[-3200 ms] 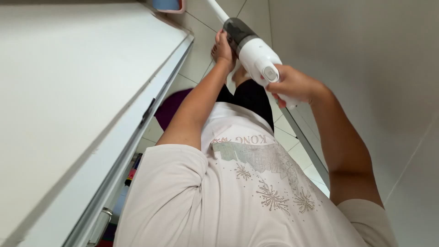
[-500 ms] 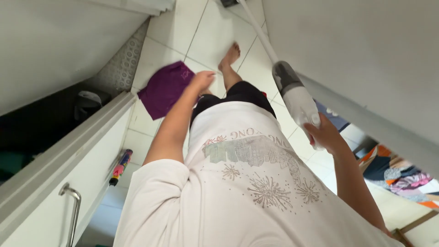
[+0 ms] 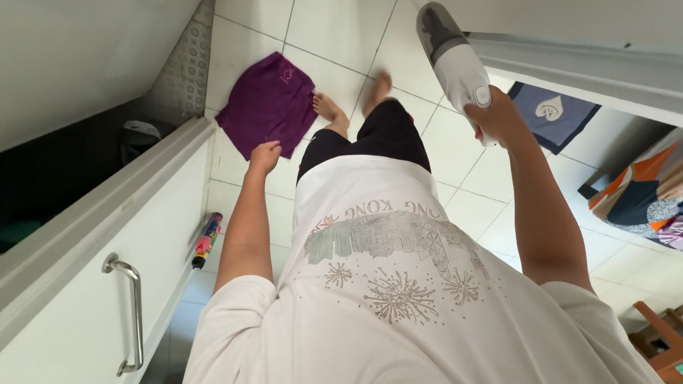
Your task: Vacuuming the tiled floor in a bedroom.
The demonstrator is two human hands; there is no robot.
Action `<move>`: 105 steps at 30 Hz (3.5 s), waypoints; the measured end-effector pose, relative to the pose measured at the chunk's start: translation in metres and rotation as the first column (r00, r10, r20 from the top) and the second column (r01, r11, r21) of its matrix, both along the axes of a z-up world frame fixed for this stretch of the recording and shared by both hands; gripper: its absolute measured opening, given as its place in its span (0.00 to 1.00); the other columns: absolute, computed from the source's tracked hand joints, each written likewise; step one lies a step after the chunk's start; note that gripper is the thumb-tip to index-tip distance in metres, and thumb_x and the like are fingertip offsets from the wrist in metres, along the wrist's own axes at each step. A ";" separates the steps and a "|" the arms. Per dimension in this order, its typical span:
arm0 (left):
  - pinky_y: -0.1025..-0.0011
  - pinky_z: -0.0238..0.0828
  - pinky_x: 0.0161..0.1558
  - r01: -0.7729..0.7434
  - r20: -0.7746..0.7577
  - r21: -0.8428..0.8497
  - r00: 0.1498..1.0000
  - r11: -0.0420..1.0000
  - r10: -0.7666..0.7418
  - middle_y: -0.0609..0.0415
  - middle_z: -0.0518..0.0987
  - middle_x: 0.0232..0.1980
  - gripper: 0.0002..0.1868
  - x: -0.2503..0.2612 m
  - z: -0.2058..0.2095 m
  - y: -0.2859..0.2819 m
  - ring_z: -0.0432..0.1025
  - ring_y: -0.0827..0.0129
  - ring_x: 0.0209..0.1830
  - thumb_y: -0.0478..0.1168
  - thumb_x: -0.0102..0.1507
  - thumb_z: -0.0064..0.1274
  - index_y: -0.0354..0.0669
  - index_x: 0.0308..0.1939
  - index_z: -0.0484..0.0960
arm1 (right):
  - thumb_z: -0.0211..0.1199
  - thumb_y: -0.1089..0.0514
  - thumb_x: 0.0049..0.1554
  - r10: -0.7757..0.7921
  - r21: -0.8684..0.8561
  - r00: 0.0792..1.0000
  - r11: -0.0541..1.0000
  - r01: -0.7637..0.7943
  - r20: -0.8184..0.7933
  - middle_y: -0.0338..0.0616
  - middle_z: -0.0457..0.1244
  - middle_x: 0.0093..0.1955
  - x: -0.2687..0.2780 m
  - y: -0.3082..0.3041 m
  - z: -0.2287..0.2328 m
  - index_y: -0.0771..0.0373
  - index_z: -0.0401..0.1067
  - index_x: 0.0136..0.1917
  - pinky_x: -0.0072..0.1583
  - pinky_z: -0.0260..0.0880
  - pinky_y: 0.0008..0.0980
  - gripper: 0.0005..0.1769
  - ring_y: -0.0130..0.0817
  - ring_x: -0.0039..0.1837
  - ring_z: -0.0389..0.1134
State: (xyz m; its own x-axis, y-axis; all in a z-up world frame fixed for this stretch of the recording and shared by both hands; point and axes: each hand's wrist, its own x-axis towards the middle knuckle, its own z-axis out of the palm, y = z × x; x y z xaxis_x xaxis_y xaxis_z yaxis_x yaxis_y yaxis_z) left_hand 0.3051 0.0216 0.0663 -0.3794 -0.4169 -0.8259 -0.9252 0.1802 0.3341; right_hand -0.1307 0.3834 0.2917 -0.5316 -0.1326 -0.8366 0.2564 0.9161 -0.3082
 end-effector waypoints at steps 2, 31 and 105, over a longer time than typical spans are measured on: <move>0.62 0.68 0.63 0.017 -0.054 -0.021 0.998 1.000 -0.018 0.42 0.80 0.60 0.22 -0.032 0.015 0.012 0.73 0.51 0.61 0.48 0.64 0.50 0.47 0.60 0.83 | 0.64 0.52 0.59 0.030 0.005 1.000 1.000 -0.030 -0.004 0.50 0.66 0.39 0.001 0.011 0.004 0.64 0.66 0.68 0.40 0.69 0.40 0.27 0.37 0.34 0.66; 0.63 0.70 0.60 0.231 -0.369 0.058 0.909 0.971 -0.194 0.43 0.82 0.57 0.21 -0.162 -0.040 0.238 0.76 0.51 0.58 0.46 0.65 0.47 0.47 0.59 0.83 | 0.62 0.47 0.61 0.052 0.328 0.973 0.936 -0.127 0.227 0.50 0.67 0.35 0.075 0.253 0.089 0.56 0.66 0.69 0.41 0.72 0.40 0.26 0.36 0.31 0.67; 0.64 0.71 0.62 -0.547 -0.033 0.069 0.834 0.834 0.550 0.51 0.81 0.62 0.20 0.237 0.012 0.215 0.75 0.58 0.60 0.43 0.66 0.47 0.50 0.61 0.82 | 0.64 0.61 0.54 0.757 -0.011 0.596 0.621 -0.784 0.267 0.46 0.65 0.34 0.241 -0.068 0.024 0.61 0.67 0.67 0.38 0.71 0.38 0.27 0.33 0.31 0.66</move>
State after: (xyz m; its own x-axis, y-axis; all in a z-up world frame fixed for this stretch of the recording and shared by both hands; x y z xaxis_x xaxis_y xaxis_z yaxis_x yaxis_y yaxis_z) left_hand 0.5420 0.2369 0.0783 -0.1428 -0.5237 -0.8399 -0.8486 -0.3719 0.3762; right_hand 0.1102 0.3156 0.3153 -0.0676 -0.3152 -0.9466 -0.5118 0.8254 -0.2383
